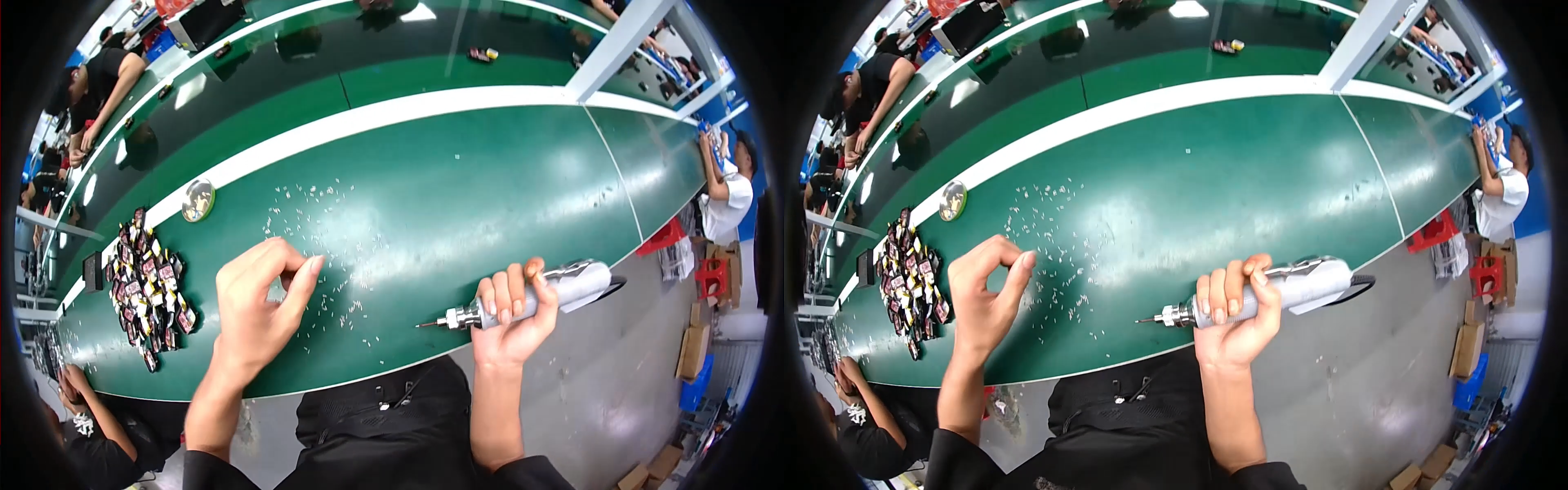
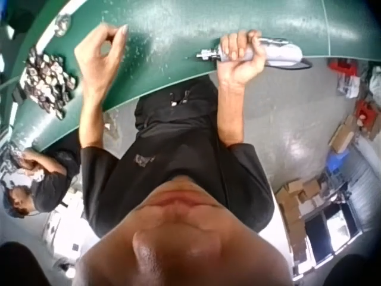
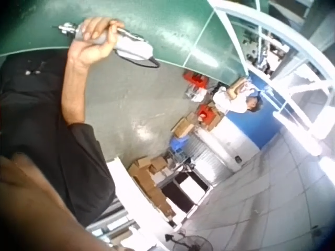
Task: Assembling small electronic components using an electric screwdriver on a factory production line.
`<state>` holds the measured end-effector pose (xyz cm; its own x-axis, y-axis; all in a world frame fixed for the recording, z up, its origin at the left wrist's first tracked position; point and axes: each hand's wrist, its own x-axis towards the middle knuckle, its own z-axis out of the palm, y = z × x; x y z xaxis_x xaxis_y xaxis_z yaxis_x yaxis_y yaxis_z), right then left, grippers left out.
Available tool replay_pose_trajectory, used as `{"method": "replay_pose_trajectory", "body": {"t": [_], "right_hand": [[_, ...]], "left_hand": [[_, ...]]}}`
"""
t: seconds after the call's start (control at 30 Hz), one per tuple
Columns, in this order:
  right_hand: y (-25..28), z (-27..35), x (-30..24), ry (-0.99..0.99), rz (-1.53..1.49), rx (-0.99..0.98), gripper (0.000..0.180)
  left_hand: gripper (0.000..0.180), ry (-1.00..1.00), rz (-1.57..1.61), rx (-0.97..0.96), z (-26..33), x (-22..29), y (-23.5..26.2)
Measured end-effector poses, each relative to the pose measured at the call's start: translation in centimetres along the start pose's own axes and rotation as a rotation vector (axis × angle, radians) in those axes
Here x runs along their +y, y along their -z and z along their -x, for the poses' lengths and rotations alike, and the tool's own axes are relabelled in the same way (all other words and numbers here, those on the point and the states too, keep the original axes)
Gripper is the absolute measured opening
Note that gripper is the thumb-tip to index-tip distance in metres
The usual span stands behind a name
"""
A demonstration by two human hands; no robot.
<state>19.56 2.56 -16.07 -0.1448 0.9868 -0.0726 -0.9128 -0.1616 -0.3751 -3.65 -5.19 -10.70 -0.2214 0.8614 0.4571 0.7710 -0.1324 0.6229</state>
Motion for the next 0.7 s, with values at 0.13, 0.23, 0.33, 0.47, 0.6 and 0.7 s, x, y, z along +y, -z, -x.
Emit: {"method": "replay_pose_trajectory", "body": {"t": [0.13,0.23,0.33,0.47,0.6,0.7], "right_hand": [[1.0,-0.6,-0.7,-0.022,-0.041,-0.017,0.007],[0.5,-0.6,-0.3,-0.077,-0.029,-0.129,0.007],[0.5,-1.1,-0.2,-0.096,-0.025,-0.11,0.007],[0.7,-1.7,-0.4,-0.133,-0.039,-0.099,0.007],[1.0,-1.8,-0.6,-0.149,-0.052,-0.1,0.009],[1.0,-2.0,-0.9,-0.153,-0.059,-0.108,0.008]], "left_hand": [[0.032,0.07,-0.061,-0.228,-8.7,-3.4,-2.8],[0.017,-0.089,-0.069,-0.158,-15.2,-7.3,-6.6],[0.023,-0.083,-0.002,-0.172,-20.9,-7.5,-12.5],[0.032,-0.088,-0.154,-0.184,-26.5,-5.5,-19.3],[0.046,0.051,-0.349,-0.268,-29.8,-4.2,-23.7],[0.041,-0.07,-0.407,-0.19,-31.4,-5.3,-25.1]]}}
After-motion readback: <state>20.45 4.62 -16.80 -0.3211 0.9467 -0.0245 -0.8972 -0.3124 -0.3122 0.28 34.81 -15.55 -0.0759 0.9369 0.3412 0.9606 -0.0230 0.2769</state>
